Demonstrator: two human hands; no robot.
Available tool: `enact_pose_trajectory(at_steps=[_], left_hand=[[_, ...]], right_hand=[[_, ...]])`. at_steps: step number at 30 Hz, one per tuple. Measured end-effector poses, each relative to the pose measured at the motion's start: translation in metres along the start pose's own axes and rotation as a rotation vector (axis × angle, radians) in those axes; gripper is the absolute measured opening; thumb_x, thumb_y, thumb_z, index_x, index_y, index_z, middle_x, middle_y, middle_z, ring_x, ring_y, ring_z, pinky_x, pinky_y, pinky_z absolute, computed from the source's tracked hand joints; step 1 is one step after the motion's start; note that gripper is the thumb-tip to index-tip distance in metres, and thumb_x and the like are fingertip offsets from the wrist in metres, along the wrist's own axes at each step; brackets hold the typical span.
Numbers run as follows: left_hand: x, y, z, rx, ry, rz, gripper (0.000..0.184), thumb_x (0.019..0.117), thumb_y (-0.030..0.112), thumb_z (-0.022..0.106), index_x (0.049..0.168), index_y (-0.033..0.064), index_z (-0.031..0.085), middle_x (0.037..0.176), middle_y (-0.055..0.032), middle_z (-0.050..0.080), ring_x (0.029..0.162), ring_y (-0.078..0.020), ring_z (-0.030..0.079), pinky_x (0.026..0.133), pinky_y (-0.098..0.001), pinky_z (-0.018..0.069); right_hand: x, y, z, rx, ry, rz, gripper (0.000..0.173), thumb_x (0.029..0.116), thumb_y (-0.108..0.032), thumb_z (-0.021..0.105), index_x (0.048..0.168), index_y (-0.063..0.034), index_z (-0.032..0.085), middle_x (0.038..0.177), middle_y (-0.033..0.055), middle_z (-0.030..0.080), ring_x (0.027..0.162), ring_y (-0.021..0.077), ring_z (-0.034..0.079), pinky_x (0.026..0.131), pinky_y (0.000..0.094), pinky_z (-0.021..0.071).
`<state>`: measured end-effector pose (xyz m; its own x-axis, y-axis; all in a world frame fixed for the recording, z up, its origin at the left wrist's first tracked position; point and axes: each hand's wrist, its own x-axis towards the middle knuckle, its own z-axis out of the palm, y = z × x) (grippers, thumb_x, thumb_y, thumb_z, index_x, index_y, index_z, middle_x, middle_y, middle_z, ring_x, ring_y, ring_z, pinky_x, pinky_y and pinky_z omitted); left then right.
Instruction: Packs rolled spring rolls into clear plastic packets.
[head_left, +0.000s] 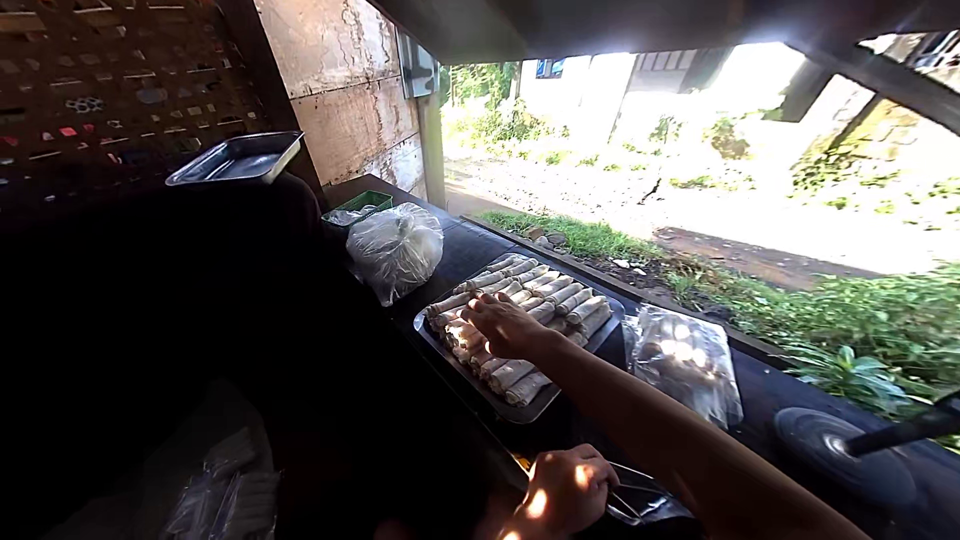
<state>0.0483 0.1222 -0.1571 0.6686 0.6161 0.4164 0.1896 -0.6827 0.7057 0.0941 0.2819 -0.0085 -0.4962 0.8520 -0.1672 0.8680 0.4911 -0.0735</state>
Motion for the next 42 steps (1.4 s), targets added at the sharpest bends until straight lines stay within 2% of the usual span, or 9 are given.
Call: enact_pose_trajectory(at_steps=[17,25,27,30,31,33,36,39,42], left_hand=[[0.002,0.016,-0.016,0.016,-0.077,-0.055,0.02,0.0931,-0.002,0.058,0.095,0.0002,0.078,0.104,-0.0145,0.076,0.089,-0.0282,0.075,0.075,-0.0457,0.0594],[-0.002,0.002,-0.002,0.001,0.031,0.05,0.016,0.0891,-0.004,0.061,0.088,0.0016,0.076,0.095,-0.0126,0.075,0.081,-0.0252,0.075,0.067,-0.0415,0.0602],[0.0,0.015,-0.014,0.021,-0.019,-0.012,0.018,0.0904,-0.003,0.06,0.09,0.001,0.078,0.1,-0.0137,0.076,0.084,-0.0271,0.075,0.071,-0.0436,0.0596],[0.001,0.023,-0.02,0.015,-0.048,-0.061,0.02,0.0921,-0.003,0.059,0.093,-0.0004,0.078,0.102,-0.0148,0.076,0.087,-0.0288,0.075,0.076,-0.0462,0.0593],[0.001,0.023,-0.019,0.013,-0.032,-0.051,0.02,0.0916,-0.003,0.059,0.092,-0.0002,0.078,0.101,-0.0145,0.076,0.086,-0.0283,0.075,0.075,-0.0454,0.0595],[0.002,0.022,-0.018,0.013,-0.016,-0.04,0.02,0.0913,-0.003,0.059,0.091,0.0003,0.078,0.1,-0.0138,0.076,0.085,-0.0272,0.075,0.073,-0.0442,0.0599],[0.0,0.013,-0.01,0.007,0.006,-0.001,0.019,0.0907,-0.004,0.059,0.09,0.0009,0.077,0.099,-0.0133,0.076,0.083,-0.026,0.075,0.071,-0.0425,0.06],[-0.001,0.004,-0.001,0.008,0.06,0.058,0.017,0.089,-0.004,0.06,0.087,0.0026,0.076,0.095,-0.0114,0.076,0.078,-0.0239,0.074,0.065,-0.0399,0.0604],[0.003,0.023,-0.018,0.01,-0.019,-0.029,0.019,0.0911,-0.004,0.058,0.09,-0.0008,0.077,0.1,-0.0141,0.076,0.083,-0.0281,0.075,0.071,-0.044,0.0595]], right_hand=[[0.003,0.006,-0.002,0.038,0.012,-0.065,0.063,0.0765,-0.004,0.08,0.135,-0.0033,0.057,0.139,0.0215,0.055,0.138,0.0424,0.043,0.118,0.0605,0.0236],[-0.003,0.02,0.011,0.15,0.165,-0.156,0.054,0.0864,-0.007,0.071,0.138,-0.0021,0.057,0.129,0.0211,0.066,0.129,0.04,0.056,0.118,0.0567,0.0285],[-0.001,0.022,0.016,0.353,0.38,-0.193,0.053,0.0834,-0.007,0.073,0.134,0.0032,0.062,0.124,0.0245,0.068,0.12,0.0414,0.061,0.109,0.0569,0.0409],[-0.003,0.021,0.006,0.927,0.682,-0.095,0.046,0.0908,0.0,0.062,0.135,0.0101,0.055,0.121,0.021,0.067,0.109,0.0248,0.066,0.098,0.04,0.0526],[-0.004,0.025,0.0,1.188,0.768,-0.046,0.042,0.0932,-0.002,0.05,0.134,0.0053,0.052,0.113,0.0125,0.068,0.1,0.0165,0.067,0.089,0.0343,0.055],[-0.011,0.033,-0.022,1.697,0.884,0.043,0.033,0.1035,-0.016,0.029,0.127,-0.0067,0.05,0.102,0.0073,0.068,0.09,0.0185,0.069,0.082,0.0403,0.0591],[-0.034,0.043,-0.053,2.125,0.932,0.345,0.03,0.1057,-0.036,0.037,0.122,-0.0142,0.051,0.101,0.0075,0.062,0.087,0.023,0.067,0.079,0.045,0.059],[-0.047,0.057,-0.047,1.964,0.86,0.492,0.023,0.1051,-0.034,0.055,0.117,-0.0141,0.055,0.093,0.0039,0.063,0.078,0.0158,0.067,0.072,0.0333,0.0598],[-0.05,0.064,-0.028,1.417,0.656,0.457,0.027,0.0969,0.0,0.06,0.122,-0.0001,0.053,0.089,0.0068,0.064,0.074,0.0124,0.065,0.071,0.0289,0.0575]])
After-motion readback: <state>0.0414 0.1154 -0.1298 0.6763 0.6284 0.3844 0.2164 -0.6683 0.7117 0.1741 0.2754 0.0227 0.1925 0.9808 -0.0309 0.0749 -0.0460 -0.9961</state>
